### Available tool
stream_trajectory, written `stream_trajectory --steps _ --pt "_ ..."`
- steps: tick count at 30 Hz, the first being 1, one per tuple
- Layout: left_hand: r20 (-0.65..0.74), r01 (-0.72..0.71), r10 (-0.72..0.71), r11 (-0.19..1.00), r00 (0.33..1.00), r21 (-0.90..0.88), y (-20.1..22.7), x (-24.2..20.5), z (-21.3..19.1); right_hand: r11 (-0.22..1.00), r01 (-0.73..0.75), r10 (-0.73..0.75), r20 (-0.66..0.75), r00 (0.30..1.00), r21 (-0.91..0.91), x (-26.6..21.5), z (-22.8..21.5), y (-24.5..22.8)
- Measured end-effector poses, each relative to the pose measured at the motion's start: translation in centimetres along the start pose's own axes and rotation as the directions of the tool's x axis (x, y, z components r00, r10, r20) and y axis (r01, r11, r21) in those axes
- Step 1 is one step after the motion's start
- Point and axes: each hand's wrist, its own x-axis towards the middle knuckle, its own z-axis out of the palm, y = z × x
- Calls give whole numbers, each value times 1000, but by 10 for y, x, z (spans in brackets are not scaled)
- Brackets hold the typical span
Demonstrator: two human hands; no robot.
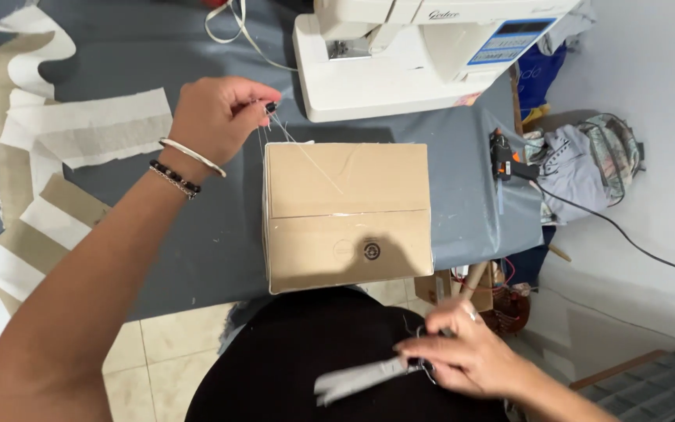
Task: Covering a cardboard box with striped fabric using a glue gun and scissors
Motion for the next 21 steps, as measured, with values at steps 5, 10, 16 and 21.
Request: stream_trajectory --steps 5,10,16,21 --pt "31 -94 90 983 995 158 -12 11 0 947 -176 125 197 972 270 -18 -20 -12" --pt "34 -103 99 979 995 178 -16 17 -2 912 -226 91 368 925 342 34 -54 -24" --pt "38 -94 90 985 995 146 -19 18 -5 932 -335 230 485 844 141 41 -56 -3" --pt "-3 -173 181 947 984 272 -34 25 0 857 -428 201 579 790 287 58 -65 15"
